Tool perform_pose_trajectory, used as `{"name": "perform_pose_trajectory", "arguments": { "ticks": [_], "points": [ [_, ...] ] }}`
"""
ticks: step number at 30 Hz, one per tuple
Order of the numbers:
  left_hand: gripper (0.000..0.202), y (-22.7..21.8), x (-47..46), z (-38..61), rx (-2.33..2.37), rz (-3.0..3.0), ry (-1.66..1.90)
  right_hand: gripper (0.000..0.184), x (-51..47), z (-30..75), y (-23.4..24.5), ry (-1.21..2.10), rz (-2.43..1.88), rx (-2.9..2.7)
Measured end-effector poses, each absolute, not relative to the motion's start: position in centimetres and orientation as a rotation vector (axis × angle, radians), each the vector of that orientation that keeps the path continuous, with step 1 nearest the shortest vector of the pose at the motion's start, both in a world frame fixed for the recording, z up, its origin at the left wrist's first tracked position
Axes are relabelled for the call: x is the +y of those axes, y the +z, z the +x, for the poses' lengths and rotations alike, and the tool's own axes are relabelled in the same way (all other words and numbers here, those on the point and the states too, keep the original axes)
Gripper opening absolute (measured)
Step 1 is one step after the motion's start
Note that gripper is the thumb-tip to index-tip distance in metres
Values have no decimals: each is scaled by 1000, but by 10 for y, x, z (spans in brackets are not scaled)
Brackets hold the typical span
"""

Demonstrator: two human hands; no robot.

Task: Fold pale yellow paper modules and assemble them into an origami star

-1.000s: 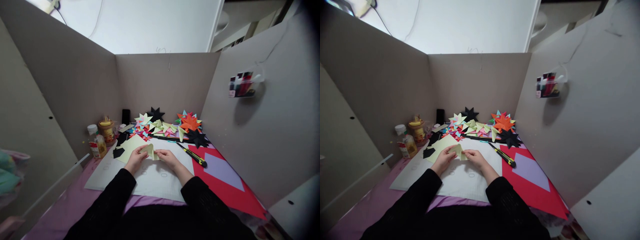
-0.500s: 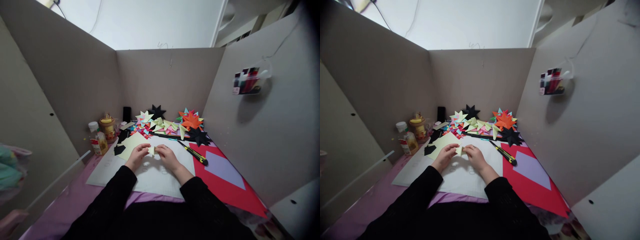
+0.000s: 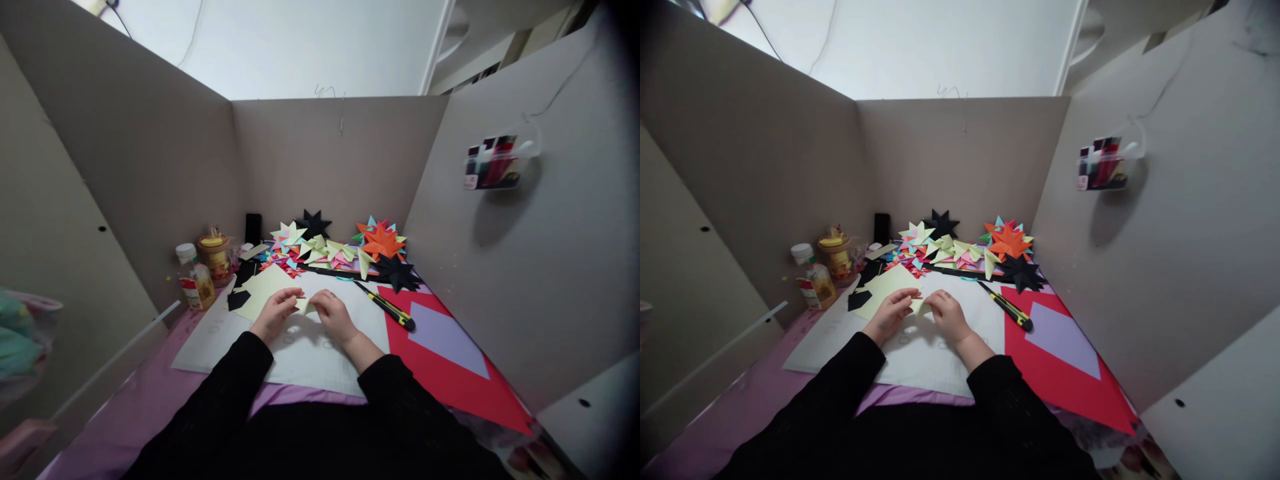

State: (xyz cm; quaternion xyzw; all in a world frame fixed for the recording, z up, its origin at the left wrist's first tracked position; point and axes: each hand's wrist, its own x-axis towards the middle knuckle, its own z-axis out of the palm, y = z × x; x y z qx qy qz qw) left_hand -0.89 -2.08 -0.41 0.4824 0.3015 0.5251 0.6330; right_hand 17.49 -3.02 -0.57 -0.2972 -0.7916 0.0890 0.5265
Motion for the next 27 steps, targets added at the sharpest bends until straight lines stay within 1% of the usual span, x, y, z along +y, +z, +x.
{"name": "perform_pose_trajectory", "arguments": {
  "ticks": [10,14,21,24,27],
  "points": [
    [35,-4,-20,-9,684,1055,1199,28,-33,173,-7,302,-847,-1817],
    [37,-6,-21,-8,723,1118,1204,13,-35,172,-4,311,-859,-1833],
    [36,-7,-23,-6,762,1196,1219,13,-37,168,2,323,-816,-1779],
    [32,-5,-24,-5,791,1266,1232,13,-39,168,5,306,-794,-1785],
    [23,-2,-25,-5,833,1408,1296,13,-40,169,7,262,-770,-1813]
  ]
}}
